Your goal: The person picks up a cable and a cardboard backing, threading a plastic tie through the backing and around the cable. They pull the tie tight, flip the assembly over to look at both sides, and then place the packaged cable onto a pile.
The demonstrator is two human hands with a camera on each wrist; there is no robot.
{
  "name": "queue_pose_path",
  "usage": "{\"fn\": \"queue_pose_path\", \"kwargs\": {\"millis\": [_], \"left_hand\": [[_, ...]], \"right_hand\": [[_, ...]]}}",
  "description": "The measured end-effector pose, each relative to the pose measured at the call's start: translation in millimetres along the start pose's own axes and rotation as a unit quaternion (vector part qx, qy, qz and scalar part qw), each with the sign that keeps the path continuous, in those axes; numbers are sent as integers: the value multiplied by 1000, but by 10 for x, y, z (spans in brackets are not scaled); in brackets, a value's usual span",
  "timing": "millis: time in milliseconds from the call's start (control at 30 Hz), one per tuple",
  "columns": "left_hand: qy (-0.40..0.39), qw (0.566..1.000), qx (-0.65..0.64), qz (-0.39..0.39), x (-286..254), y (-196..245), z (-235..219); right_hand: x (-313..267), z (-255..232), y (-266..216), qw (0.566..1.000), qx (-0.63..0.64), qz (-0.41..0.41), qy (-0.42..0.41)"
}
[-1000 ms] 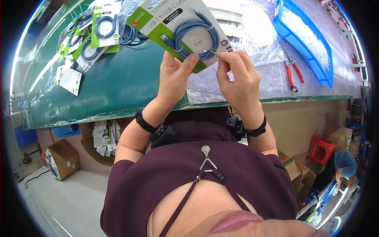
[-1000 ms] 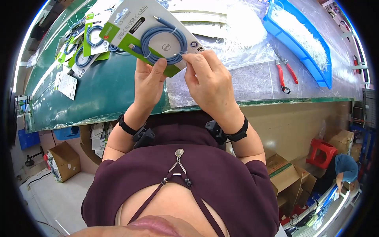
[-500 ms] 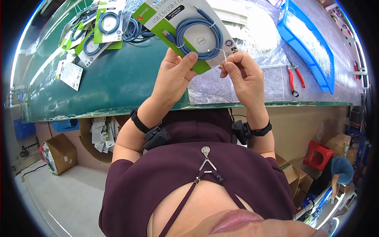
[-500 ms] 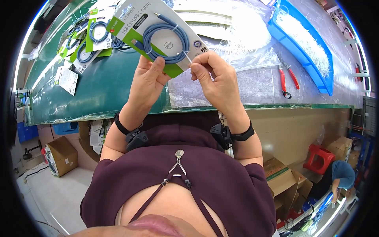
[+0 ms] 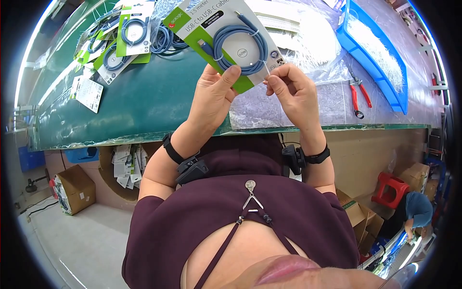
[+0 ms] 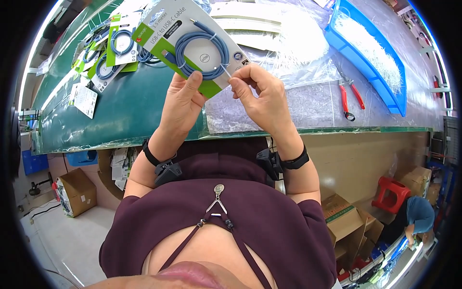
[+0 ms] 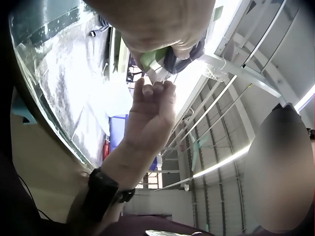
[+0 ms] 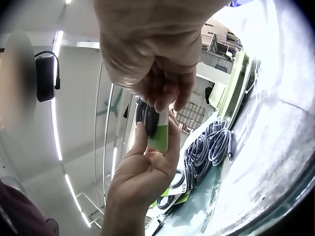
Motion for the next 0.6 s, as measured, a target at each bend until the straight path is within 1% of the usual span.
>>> {"fn": "queue_pose_path", "kwargs": {"millis": [67, 100, 167, 200, 300, 433, 600], "left_hand": [[8, 1000, 5, 12, 7, -8, 8], [12, 1000, 15, 23, 10, -6, 10], [19, 998, 35, 43, 12, 0, 4], [20, 998, 34, 42, 17, -12, -3], [25, 995, 65, 68, 31, -4, -48], [22, 989, 113, 96, 22, 18, -86], [28, 982, 139, 124, -5, 53, -62]], "right_hand": [[9, 30, -7, 1000, 3, -3, 2], [7, 11, -88, 996, -57, -49, 43], [-34, -16, -261, 967, -177, -139, 123], [-35, -13, -269, 967, -177, -138, 123], [-84, 75, -449, 915, -302, -240, 119], [-104, 127, -546, 905, -327, -252, 105], [-97, 171, -564, 897, -344, -261, 95]]}}
Point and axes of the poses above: each hand's wrist, its own x-axis towards the middle knuckle, its own z-axis out of the palm, y = z × x, the point moved 7 cm from there along x, towards the middle knuckle, and after that the axes turned 3 degrees about -x, right-handed, at the moved point
